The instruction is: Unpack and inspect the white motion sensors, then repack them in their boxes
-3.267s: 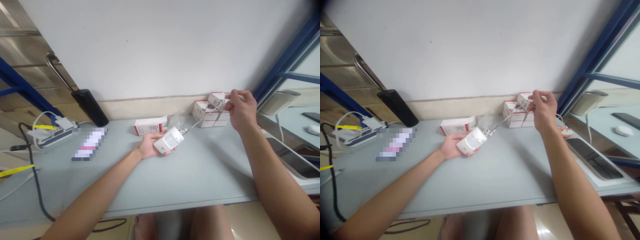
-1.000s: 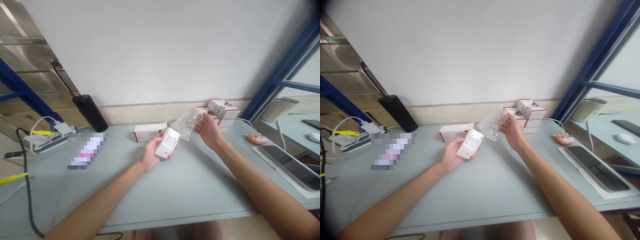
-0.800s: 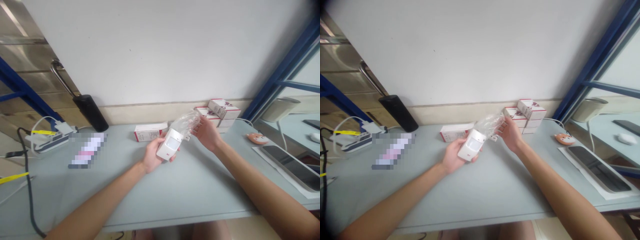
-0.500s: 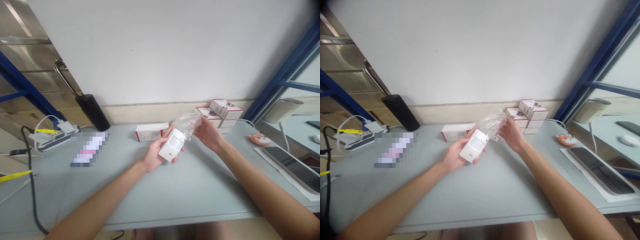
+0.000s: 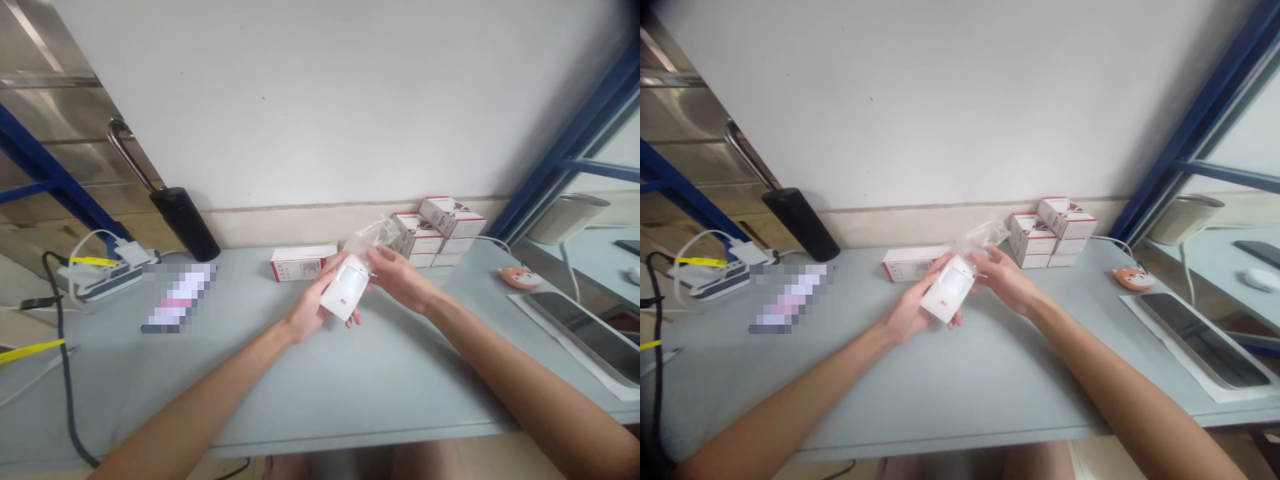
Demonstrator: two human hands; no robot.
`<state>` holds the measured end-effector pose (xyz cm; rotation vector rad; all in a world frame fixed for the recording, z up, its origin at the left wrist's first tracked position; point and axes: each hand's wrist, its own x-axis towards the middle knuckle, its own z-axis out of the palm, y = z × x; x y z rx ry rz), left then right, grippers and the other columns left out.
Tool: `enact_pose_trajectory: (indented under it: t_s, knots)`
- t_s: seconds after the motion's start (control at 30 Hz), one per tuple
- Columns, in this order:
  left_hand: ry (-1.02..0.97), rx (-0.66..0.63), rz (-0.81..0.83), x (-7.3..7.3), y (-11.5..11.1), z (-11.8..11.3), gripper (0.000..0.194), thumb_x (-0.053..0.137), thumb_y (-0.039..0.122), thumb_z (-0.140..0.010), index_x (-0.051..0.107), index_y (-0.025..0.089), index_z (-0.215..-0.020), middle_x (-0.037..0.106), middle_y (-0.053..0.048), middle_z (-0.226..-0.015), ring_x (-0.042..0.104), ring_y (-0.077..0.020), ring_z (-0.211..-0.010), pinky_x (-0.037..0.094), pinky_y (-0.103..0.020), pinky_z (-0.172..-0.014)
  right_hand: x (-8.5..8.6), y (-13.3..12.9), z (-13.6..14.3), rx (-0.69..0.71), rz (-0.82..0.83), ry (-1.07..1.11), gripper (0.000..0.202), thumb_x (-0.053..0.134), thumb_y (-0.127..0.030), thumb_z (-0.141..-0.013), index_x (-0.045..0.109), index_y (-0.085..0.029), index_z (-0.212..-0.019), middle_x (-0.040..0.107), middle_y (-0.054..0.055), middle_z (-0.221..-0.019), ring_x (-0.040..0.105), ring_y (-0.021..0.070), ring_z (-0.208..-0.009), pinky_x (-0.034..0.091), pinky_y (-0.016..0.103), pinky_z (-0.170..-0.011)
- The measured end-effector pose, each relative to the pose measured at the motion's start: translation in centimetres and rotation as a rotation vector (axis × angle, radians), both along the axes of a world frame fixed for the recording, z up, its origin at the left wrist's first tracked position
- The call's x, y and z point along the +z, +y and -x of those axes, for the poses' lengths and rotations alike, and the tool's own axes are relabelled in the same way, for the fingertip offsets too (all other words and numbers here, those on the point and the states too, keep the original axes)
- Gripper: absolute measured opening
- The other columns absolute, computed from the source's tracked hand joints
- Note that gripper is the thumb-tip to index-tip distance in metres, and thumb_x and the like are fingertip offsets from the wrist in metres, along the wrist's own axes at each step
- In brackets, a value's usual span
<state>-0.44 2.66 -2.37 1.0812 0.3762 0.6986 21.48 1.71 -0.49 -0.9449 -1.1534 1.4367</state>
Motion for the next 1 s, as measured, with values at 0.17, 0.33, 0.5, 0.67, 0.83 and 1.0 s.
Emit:
enact_pose_trajectory:
  t_s: [0.17, 0.33, 0.5, 0.67, 0.83, 1.0]
  knots:
    - [0.039, 0.118, -0.041, 0.0, -0.2, -0.4, 0.065, 0.053, 0.049, -0.104, 0.025, 0.038, -0.162, 0.075, -0.01, -0.12, 0.079, -0.026, -0.068, 0.058, -0.036, -0.062, 0.0, -0.8, 0.9, 0.042, 0.029, 0.01, 0.041, 0.082, -0.052, -0.087, 0.07, -0.025, -0.115, 0.077, 0.007, -0.111, 0.07, 0.0239, -0.104, 0.056, 0.039, -0.094]
    - [0.076, 0.231, 0.006, -0.2, -0.3, -0.6, 0.053, 0.061, 0.053, -0.1, 0.036, 0.03, -0.14, 0.076, -0.008, -0.116, 0.081, -0.0284, -0.074, 0.058, -0.038, -0.07, -0.1, -0.6, 0.7, 0.017, 0.021, 0.007, 0.049, 0.088, -0.049, -0.081, 0.07, -0.025, -0.119, 0.077, 0.007, -0.113, 0.071, 0.0253, -0.108, 0.055, 0.043, -0.102]
    - [0.071, 0.209, 0.02, -0.7, -0.2, -0.7, 0.042, 0.066, 0.054, -0.098, 0.051, 0.027, -0.126, 0.075, -0.009, -0.117, 0.078, -0.0245, -0.086, 0.057, -0.041, -0.084, -0.9, 0.1, -0.2, -0.016, -0.017, -0.079, 0.058, 0.089, -0.051, -0.079, 0.067, -0.026, -0.127, 0.078, 0.007, -0.111, 0.072, 0.0246, -0.1, 0.055, 0.044, -0.099]
    - [0.212, 0.432, -0.168, -2.0, 0.7, -0.9, 0.032, 0.074, 0.046, -0.094, 0.066, 0.024, -0.116, 0.071, -0.004, -0.106, 0.067, -0.019, -0.097, 0.05, -0.027, -0.081, -1.0, 0.4, -0.4, -0.196, -0.202, -0.279, 0.064, 0.091, -0.049, -0.075, 0.064, -0.026, -0.128, 0.077, 0.005, -0.102, 0.071, 0.0235, -0.089, 0.056, 0.04, -0.086]
    - [0.209, 0.439, -0.405, -3.2, 1.8, -1.1, 0.034, 0.072, 0.04, -0.094, 0.061, 0.022, -0.12, 0.073, -0.008, -0.115, 0.068, -0.0237, -0.111, 0.051, -0.037, -0.099, -0.3, 0.0, -0.2, -0.211, -0.386, -0.482, 0.064, 0.091, -0.047, -0.074, 0.062, -0.025, -0.127, 0.075, 0.006, -0.106, 0.069, 0.0246, -0.091, 0.056, 0.04, -0.084]
    - [0.187, 0.562, -0.531, -2.4, 0.9, -0.7, 0.045, 0.067, 0.03, -0.097, 0.051, 0.028, -0.14, 0.066, -0.009, -0.139, 0.064, -0.0233, -0.129, 0.046, -0.041, -0.115, 0.0, -0.2, -0.8, -0.056, -0.377, -0.569, 0.06, 0.083, -0.051, -0.084, 0.061, -0.026, -0.133, 0.073, 0.008, -0.123, 0.07, 0.0264, -0.102, 0.058, 0.042, -0.09]
